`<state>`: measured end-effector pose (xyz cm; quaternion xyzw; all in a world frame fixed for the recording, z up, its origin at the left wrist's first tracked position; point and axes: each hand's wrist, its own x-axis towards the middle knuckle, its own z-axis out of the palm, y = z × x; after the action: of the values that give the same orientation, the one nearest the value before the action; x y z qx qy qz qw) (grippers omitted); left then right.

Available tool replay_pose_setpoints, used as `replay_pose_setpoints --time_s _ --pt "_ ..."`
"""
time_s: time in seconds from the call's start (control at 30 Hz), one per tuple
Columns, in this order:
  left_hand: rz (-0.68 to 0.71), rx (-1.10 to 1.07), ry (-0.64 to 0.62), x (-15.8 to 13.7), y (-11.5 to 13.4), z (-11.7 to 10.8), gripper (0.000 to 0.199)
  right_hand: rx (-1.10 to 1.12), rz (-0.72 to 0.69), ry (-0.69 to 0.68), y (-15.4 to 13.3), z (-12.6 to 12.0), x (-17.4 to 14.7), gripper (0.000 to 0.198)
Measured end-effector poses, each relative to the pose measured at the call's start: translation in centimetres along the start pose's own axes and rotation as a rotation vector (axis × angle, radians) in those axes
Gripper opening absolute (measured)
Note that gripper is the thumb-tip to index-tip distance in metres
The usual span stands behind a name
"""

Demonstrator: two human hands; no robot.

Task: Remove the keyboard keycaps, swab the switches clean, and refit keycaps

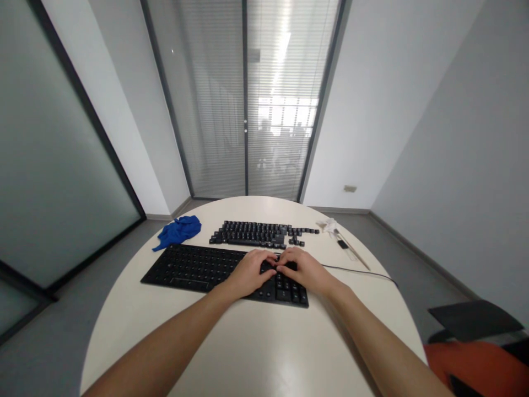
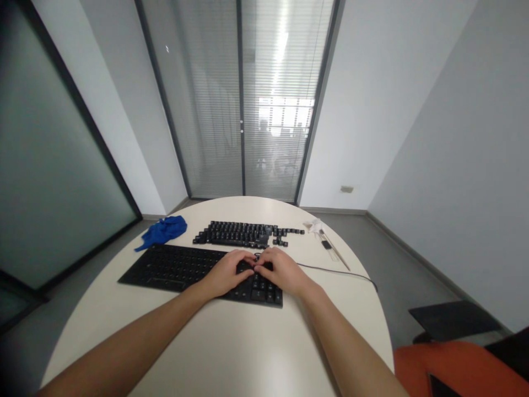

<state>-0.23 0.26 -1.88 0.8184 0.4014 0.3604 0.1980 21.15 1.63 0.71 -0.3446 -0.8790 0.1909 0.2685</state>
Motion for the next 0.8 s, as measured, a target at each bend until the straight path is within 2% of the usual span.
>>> replay_pose_setpoints --time_s 0.33,0.8 --pt "-0.025 0.035 0.007 -0.01 0.12 0.05 0.024 -0.114 -0.003 -0.047 0.04 -0.4 -0.02 0.018" --pt "-0.02 0.021 0.031 -0.11 0.46 -0.02 0.019 -0.1 0.001 -0.072 -0.13 -0.78 0.02 0.021"
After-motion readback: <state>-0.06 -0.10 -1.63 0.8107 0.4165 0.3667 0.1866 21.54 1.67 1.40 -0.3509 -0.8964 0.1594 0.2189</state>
